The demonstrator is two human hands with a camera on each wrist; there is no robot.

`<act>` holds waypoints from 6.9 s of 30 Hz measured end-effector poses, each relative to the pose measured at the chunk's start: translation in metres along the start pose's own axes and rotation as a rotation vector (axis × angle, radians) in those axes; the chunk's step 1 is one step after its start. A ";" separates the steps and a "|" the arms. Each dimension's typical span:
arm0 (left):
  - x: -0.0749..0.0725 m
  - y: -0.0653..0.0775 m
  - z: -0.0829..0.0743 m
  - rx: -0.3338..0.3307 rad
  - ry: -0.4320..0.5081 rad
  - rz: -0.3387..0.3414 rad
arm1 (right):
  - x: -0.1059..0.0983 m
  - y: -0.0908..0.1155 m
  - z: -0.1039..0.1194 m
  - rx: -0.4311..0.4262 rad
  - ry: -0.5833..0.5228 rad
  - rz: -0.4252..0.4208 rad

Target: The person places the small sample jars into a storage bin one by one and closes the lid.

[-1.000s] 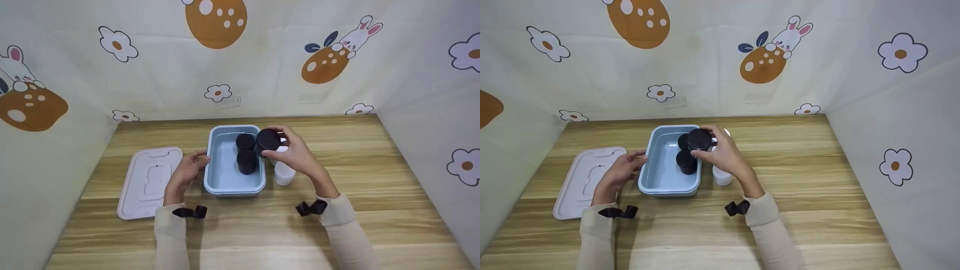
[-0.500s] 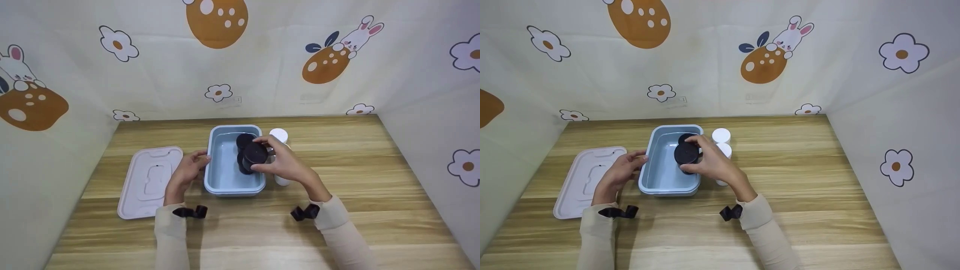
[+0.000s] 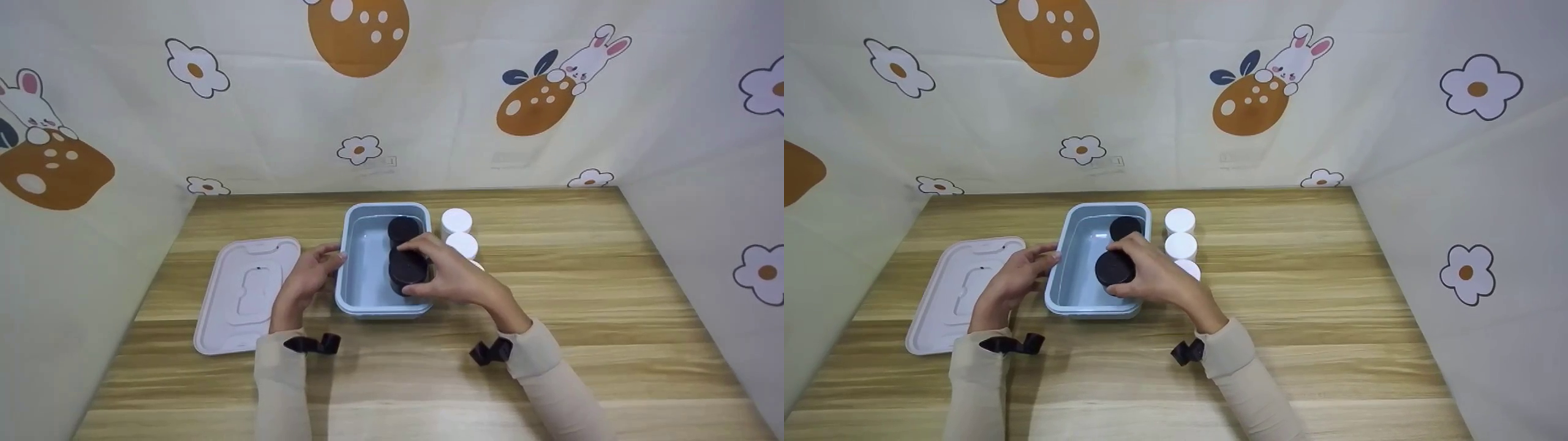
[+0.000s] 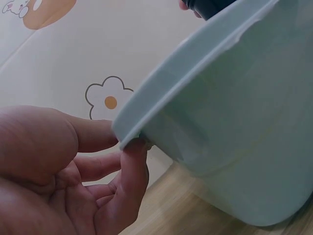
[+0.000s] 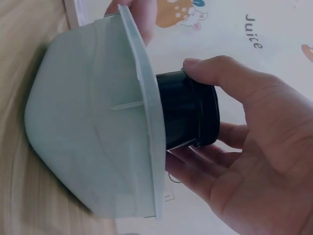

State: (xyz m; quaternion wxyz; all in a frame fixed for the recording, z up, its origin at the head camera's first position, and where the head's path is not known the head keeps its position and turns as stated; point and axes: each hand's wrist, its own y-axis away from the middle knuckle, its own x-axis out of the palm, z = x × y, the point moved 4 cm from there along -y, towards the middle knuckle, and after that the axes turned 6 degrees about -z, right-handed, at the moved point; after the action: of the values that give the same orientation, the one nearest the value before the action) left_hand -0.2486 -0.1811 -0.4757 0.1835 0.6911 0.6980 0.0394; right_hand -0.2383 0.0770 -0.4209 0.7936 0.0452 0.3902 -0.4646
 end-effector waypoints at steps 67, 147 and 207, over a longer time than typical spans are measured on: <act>0.007 -0.002 -0.003 -0.004 0.050 0.039 | -0.043 0.030 -0.005 -0.013 -0.331 -0.337; 0.007 -0.001 0.002 0.003 0.041 0.039 | -0.022 0.073 -0.079 0.502 -0.262 -0.243; 0.008 -0.002 0.000 -0.008 0.057 0.038 | -0.028 -0.032 -0.015 0.339 -0.262 -0.225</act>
State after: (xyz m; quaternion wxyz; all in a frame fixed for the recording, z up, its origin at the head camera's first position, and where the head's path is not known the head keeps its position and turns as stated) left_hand -0.2506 -0.1734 -0.4779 0.1655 0.7021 0.6895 0.0653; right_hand -0.2792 0.0853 -0.4031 0.7617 0.0734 0.2029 -0.6109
